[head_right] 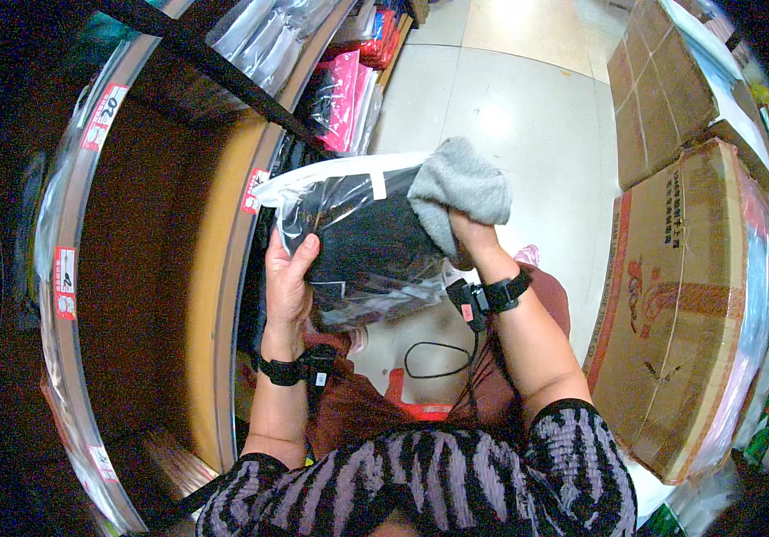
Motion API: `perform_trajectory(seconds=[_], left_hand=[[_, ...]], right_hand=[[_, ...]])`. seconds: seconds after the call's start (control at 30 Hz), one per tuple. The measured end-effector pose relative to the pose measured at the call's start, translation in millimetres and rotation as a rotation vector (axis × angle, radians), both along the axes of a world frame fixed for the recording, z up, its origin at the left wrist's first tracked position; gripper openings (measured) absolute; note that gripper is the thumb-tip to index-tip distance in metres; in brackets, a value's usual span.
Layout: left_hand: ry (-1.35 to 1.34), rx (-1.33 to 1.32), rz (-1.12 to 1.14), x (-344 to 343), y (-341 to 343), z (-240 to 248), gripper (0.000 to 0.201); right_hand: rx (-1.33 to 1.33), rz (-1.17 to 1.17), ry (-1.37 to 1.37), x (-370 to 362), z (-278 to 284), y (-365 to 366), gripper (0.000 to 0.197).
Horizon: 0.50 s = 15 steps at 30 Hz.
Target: The person picks up packaged shirts from a shelf, wipes the shelf space with a cloth, and then places the shirts back onto the shelf.
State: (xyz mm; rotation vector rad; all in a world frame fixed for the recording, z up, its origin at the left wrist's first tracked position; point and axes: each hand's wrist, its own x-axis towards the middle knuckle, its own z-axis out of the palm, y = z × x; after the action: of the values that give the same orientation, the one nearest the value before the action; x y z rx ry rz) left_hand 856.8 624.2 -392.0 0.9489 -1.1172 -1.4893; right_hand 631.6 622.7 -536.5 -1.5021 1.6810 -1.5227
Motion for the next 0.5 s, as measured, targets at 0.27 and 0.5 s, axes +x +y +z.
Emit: perform_trajectory(seconds=[0.27, 0.5], left_hand=[[-0.014, 0.297, -0.384, 37.3, -3.2, -41.4, 0.072], [0.117, 0.357, -0.275, 37.7, -18.0, -66.6, 0.036]], right_hand=[[0.125, -0.003, -0.567, -4.5, 34.8, -6.8, 0.027], [0.122, -0.073, -1.211, -14.4, 55.9, -14.0, 0.033]])
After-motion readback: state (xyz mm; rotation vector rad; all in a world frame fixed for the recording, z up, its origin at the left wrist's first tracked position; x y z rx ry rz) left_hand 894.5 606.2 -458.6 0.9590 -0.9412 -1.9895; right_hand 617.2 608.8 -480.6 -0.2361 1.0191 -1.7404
